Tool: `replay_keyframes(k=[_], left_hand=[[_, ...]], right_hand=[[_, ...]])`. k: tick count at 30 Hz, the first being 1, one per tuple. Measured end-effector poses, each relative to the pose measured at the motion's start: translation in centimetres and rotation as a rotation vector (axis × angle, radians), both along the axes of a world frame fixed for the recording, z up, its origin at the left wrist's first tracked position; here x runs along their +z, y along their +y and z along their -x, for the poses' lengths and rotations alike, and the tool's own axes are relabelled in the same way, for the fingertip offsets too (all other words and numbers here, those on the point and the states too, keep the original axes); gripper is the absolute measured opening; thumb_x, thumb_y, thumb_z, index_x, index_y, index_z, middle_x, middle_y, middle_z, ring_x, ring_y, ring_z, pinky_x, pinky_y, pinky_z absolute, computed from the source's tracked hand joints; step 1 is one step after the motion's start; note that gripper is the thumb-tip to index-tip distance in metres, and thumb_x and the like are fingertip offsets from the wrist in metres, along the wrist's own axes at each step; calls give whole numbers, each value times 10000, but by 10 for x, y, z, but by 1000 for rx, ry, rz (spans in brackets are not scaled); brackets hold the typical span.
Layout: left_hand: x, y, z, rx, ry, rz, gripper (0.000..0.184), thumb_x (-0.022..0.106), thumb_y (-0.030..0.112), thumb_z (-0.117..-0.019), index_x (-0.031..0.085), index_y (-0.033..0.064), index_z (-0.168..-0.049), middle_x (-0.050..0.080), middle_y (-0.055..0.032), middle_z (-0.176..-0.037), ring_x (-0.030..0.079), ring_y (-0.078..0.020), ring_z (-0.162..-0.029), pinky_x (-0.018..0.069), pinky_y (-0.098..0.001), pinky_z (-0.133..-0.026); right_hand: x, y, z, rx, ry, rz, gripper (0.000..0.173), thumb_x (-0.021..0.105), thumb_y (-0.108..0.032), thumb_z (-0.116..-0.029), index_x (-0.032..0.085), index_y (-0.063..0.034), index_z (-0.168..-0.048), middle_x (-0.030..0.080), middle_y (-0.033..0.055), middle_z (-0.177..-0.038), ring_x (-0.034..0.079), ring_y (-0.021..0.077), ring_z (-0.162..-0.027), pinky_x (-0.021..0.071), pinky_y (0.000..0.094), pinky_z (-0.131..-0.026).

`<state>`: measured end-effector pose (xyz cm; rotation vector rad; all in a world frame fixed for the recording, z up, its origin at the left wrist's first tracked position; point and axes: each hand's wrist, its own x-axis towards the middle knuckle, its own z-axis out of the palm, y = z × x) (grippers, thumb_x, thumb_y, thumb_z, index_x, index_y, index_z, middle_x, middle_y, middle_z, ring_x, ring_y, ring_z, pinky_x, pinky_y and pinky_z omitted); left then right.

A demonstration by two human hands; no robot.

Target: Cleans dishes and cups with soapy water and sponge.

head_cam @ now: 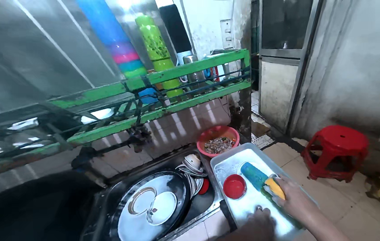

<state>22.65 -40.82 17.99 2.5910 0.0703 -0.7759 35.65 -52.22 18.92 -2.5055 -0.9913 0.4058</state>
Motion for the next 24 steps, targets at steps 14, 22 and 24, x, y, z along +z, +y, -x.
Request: replay_keyframes(k=[14, 22, 24], left_hand=[[-19, 3, -19, -171, 0, 63, 423, 686, 114, -916, 628, 14, -1323, 473, -231, -1487, 383, -496, -1402, 452, -718, -977], [-17, 5, -16, -188, 4, 93, 452, 680, 96, -918, 591, -62, -1332, 487, -275, -1463, 420, -475, -1381, 373, -650, -1102], [-13, 5, -17, -208, 42, 140, 464, 663, 74, -932, 566, -75, -1361, 530, -277, -1428, 447, -450, -1376, 339, -635, -1130]], right_hand=[[-9, -2, -1, -6, -124, -155, 678, 779, -192, -855, 525, 0, -1454, 603, 294, -1341, 569, 502, -1243, 448, 645, -1051], [0, 0, 3, 15, -59, -34, 634, 732, -222, -923, 498, -36, -1483, 581, 234, -1414, 599, 391, -1273, 469, 584, -1073], [1, 0, 4, -11, -30, -25, 636, 716, -197, -930, 481, -51, -1502, 586, 227, -1413, 596, 393, -1275, 461, 589, -1077]])
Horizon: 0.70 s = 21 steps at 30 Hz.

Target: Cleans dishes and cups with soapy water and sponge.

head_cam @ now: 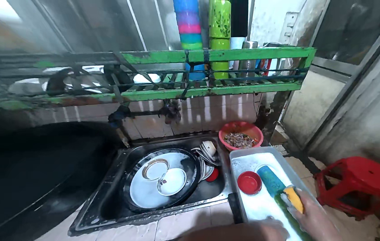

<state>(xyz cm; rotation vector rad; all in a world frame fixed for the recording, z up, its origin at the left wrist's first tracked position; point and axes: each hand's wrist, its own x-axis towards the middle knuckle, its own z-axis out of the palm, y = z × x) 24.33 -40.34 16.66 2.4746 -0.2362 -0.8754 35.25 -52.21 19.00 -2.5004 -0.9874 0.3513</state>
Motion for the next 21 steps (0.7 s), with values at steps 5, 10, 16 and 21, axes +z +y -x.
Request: replay_keyframes(k=[5, 10, 16, 21], left_hand=[[18, 11, -3, -45, 8, 88, 387, 602, -46, -929, 603, -77, -1315, 614, -299, -1301, 588, -451, -1222, 462, -625, -1002], [53, 59, -2, 796, -197, 786, 322, 541, -2, -990, 616, -22, -1303, 648, -205, -1233, 644, -274, -1089, 525, -463, -965], [53, 36, -27, 1364, -495, 1273, 412, 361, 263, -1112, 546, -1, -1370, 602, -186, -1292, 592, -235, -1167, 498, -424, -1000], [53, 11, -26, 1369, -606, 1236, 446, 338, 278, -1119, 477, 48, -1475, 530, -179, -1443, 531, -232, -1309, 438, -420, -1110]], right_hand=[[1, -3, -8, -161, 154, -75, 664, 703, -158, -943, 434, -63, -1543, 641, 265, -1302, 658, 423, -1144, 501, 631, -975], [7, 2, -4, -406, 512, -591, 579, 670, -72, -905, 466, -4, -1443, 661, 174, -1096, 675, 215, -857, 584, 416, -737], [27, 71, 52, -388, 542, -900, 716, 684, -200, -894, 374, -1, -1508, 635, 156, -1237, 671, 165, -1021, 587, 351, -856], [26, 84, 38, -463, 539, -881, 524, 568, -111, -997, 400, 4, -1479, 634, 162, -1226, 668, 159, -1032, 581, 353, -874]])
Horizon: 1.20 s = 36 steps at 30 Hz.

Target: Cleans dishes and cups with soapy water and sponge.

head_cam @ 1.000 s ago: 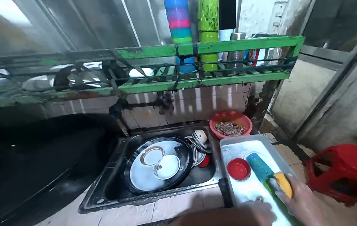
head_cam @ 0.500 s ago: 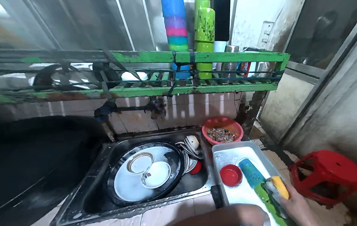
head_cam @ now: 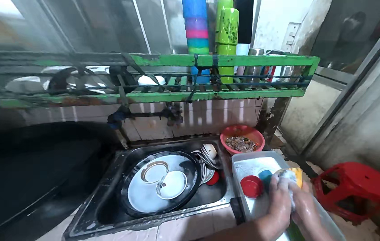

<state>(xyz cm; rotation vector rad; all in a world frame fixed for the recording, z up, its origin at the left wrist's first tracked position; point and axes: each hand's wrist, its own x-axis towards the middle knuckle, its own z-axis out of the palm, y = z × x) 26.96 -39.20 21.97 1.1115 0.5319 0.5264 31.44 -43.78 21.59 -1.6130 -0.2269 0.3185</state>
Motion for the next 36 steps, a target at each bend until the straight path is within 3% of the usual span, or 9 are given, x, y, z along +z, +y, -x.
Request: replay_keyframes(k=[5, 7, 11, 14, 19, 21, 26, 32, 36], left_hand=[[10, 31, 2, 61, 125, 121, 540, 237, 380, -1137, 577, 11, -1338, 622, -196, -1236, 602, -267, -1135, 499, -453, -979], [8, 19, 8, 21, 129, 107, 505, 227, 314, -1142, 516, 4, -1418, 568, -203, -1365, 552, -264, -1255, 449, -446, -1076], [-5, -7, 20, -202, 145, 35, 438, 372, 157, -1111, 412, -26, -1507, 481, -209, -1501, 488, -249, -1369, 394, -405, -1152], [0, 3, 24, -449, 332, -268, 477, 406, 31, -1071, 376, -17, -1545, 426, -218, -1562, 431, -288, -1443, 343, -420, -1200], [-5, 63, 17, -454, 771, -929, 495, 485, 286, -1060, 507, -19, -1450, 509, -215, -1492, 439, -361, -1428, 326, -558, -1187], [-15, 74, 14, -536, 927, -930, 469, 474, 353, -1053, 608, -20, -1303, 620, -222, -1333, 569, -382, -1290, 443, -607, -1070], [-24, 70, -2, -634, 1003, -926, 385, 396, 215, -1081, 608, 9, -1329, 611, -217, -1363, 584, -391, -1278, 481, -627, -1019], [-36, 86, -9, -558, 893, -830, 366, 510, 265, -1032, 671, -5, -1219, 645, -223, -1287, 599, -366, -1246, 461, -597, -1042], [-25, 88, -5, -533, 834, -731, 422, 500, 325, -1064, 655, -10, -1269, 627, -225, -1331, 571, -352, -1295, 431, -558, -1094]], right_hand=[[-4, 3, 28, 36, -66, 2, 725, 679, -136, -839, 388, 20, -1484, 628, 169, -1251, 658, 163, -1062, 570, 355, -891], [-9, -1, 19, 24, -79, 25, 680, 647, -94, -865, 393, 29, -1484, 612, 192, -1282, 639, 186, -1104, 550, 377, -927], [-17, -12, -25, -52, -12, 155, 480, 660, -110, -967, 503, 2, -1407, 664, 189, -1148, 676, 221, -959, 574, 427, -834], [-18, -28, -43, -63, -23, 230, 514, 689, -86, -945, 501, -7, -1417, 651, 210, -1168, 663, 253, -965, 558, 461, -833], [-18, -51, -36, 10, -154, 451, 642, 734, -179, -929, 465, -33, -1494, 639, 260, -1258, 657, 354, -1081, 524, 567, -921], [-24, -52, -30, 150, -299, 581, 609, 706, -208, -946, 489, -21, -1484, 658, 259, -1248, 665, 382, -1107, 520, 583, -958], [-32, -49, -29, 414, -595, 835, 581, 699, -191, -933, 536, -111, -1485, 586, 163, -1454, 584, 358, -1318, 466, 582, -1090], [-29, -50, -37, 284, -342, 721, 604, 688, -221, -972, 474, -66, -1515, 655, 221, -1307, 658, 370, -1175, 500, 576, -1022], [-24, -52, -44, 160, -168, 575, 656, 722, -151, -936, 452, -54, -1525, 642, 230, -1305, 657, 343, -1144, 511, 540, -992]])
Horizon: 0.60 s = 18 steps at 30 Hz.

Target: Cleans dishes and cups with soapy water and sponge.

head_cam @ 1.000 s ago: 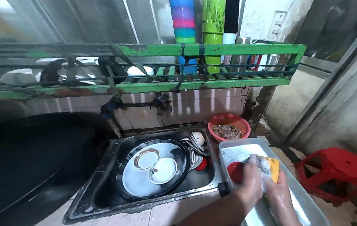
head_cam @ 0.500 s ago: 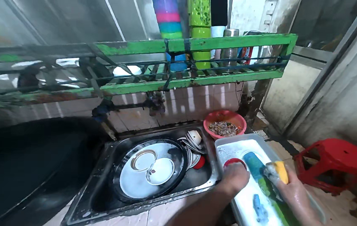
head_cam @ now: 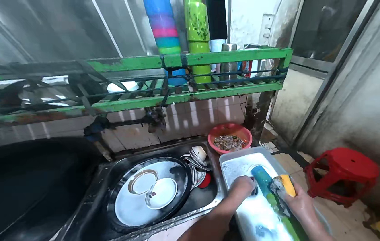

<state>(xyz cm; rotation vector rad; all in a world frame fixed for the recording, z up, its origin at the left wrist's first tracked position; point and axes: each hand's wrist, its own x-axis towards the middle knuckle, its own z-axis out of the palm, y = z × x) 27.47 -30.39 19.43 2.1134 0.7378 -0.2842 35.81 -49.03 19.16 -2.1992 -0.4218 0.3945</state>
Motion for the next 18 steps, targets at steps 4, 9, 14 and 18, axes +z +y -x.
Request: replay_keyframes(k=[4, 9, 14, 18], left_hand=[[0, 3, 9, 364, -261, 372, 316, 610, 205, -1006, 659, -21, -1221, 668, -194, -1165, 640, -281, -1077, 517, -471, -942], [5, -11, 30, 616, -543, 685, 292, 604, 55, -972, 626, -29, -1250, 680, -168, -1072, 661, -236, -943, 558, -406, -821], [35, -8, 37, 370, -446, 187, 309, 566, 163, -1021, 668, 33, -1283, 682, -156, -1239, 647, -240, -1166, 502, -442, -1033], [30, 0, 32, 538, -626, 542, 263, 577, 89, -1009, 631, -46, -1228, 694, -156, -1083, 686, -206, -980, 574, -379, -882]], right_hand=[[-9, -6, -8, -146, 71, -281, 656, 735, -128, -878, 482, -24, -1475, 664, 199, -1178, 675, 252, -949, 564, 463, -824], [14, 2, 9, -173, 13, -536, 701, 744, -203, -832, 488, -5, -1454, 668, 151, -1189, 679, 167, -958, 586, 380, -806], [49, 22, 21, -97, 42, -535, 710, 769, -216, -799, 513, -29, -1434, 684, 133, -1162, 687, 167, -970, 584, 384, -825], [50, 28, 13, -140, 71, -656, 684, 740, -178, -824, 491, -24, -1442, 684, 124, -1140, 702, 158, -932, 607, 351, -777]])
